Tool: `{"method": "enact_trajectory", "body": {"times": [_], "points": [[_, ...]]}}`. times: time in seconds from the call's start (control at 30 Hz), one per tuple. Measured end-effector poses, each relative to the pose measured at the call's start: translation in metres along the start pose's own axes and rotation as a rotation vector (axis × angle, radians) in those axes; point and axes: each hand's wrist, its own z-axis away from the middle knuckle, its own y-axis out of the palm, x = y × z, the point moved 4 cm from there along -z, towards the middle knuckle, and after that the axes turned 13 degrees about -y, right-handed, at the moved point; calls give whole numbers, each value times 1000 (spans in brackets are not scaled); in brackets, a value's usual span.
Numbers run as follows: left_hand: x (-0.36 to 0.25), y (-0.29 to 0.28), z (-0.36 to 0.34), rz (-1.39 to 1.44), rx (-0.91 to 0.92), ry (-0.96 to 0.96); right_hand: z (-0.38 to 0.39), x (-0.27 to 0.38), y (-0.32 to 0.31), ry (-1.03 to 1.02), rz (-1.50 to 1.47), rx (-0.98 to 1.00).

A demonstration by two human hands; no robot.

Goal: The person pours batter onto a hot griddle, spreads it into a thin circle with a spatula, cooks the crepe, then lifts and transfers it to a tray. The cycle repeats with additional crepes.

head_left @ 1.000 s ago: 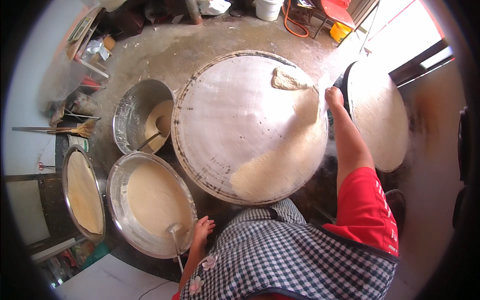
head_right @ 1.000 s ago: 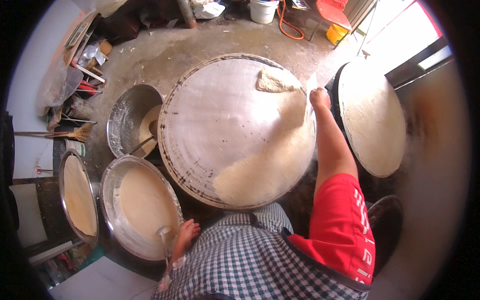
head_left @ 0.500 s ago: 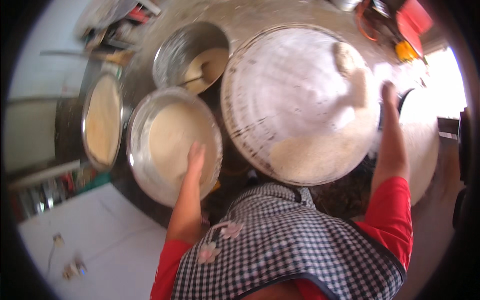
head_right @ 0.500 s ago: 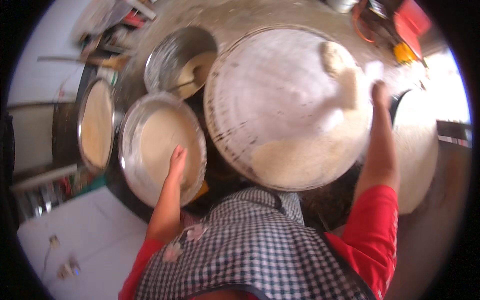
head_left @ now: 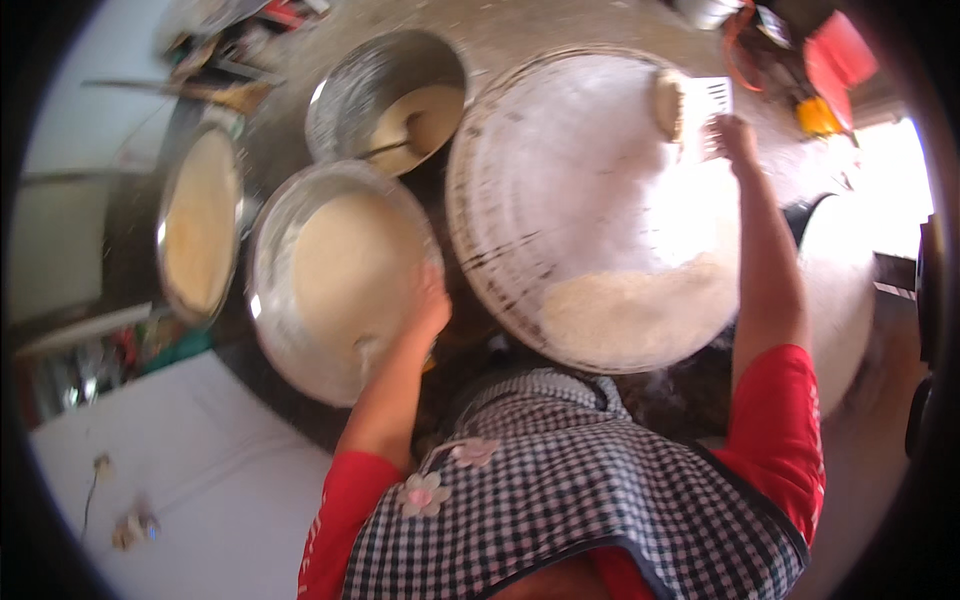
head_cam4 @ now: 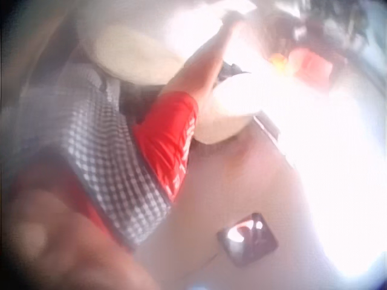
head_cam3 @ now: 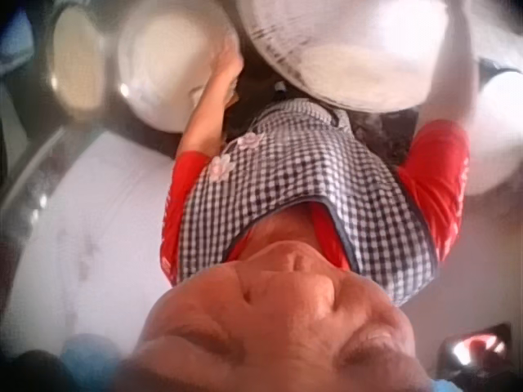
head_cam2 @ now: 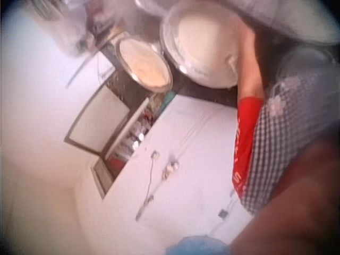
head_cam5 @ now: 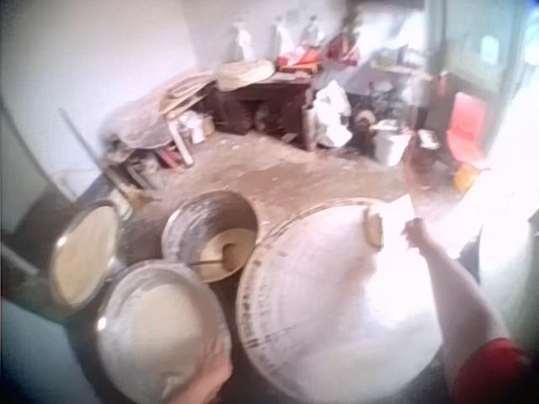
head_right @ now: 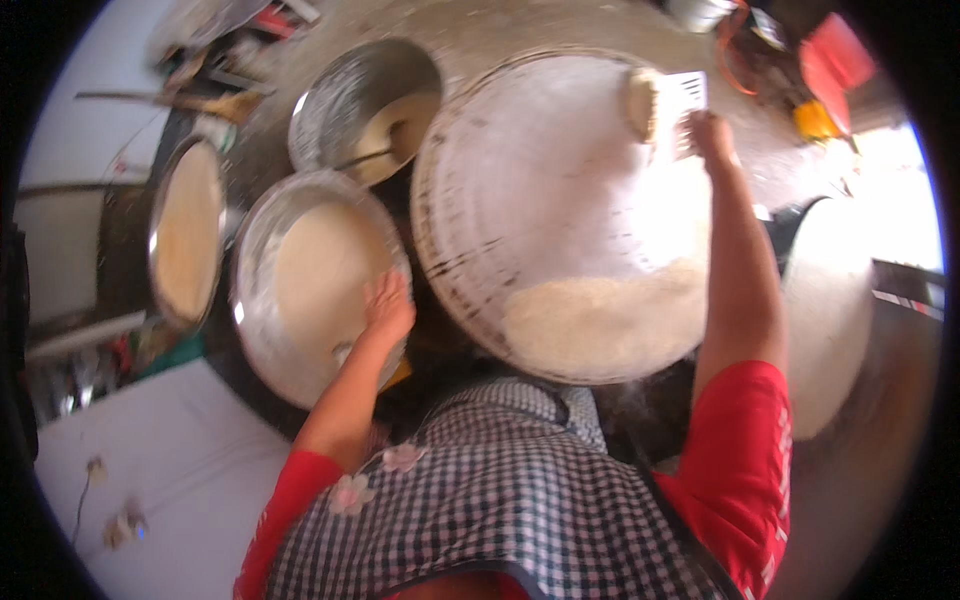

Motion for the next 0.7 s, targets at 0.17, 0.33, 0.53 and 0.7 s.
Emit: {"method": "enact_trajectory", "body": {"times": [0.17, 0.33, 0.53, 0.7], "points": [[-1, -3, -8, -12, 62, 29, 68, -27, -84, 468, 866, -272], [3, -13, -11, -82, 126, 90, 30, 54, -15, 352, 636, -166], [-7, -19, -5, -141, 123, 97, -14, 117, 121, 1, 664, -14], [-7, -21, -1, -78, 159, 66, -7, 91, 51, -121, 828, 28]]}}
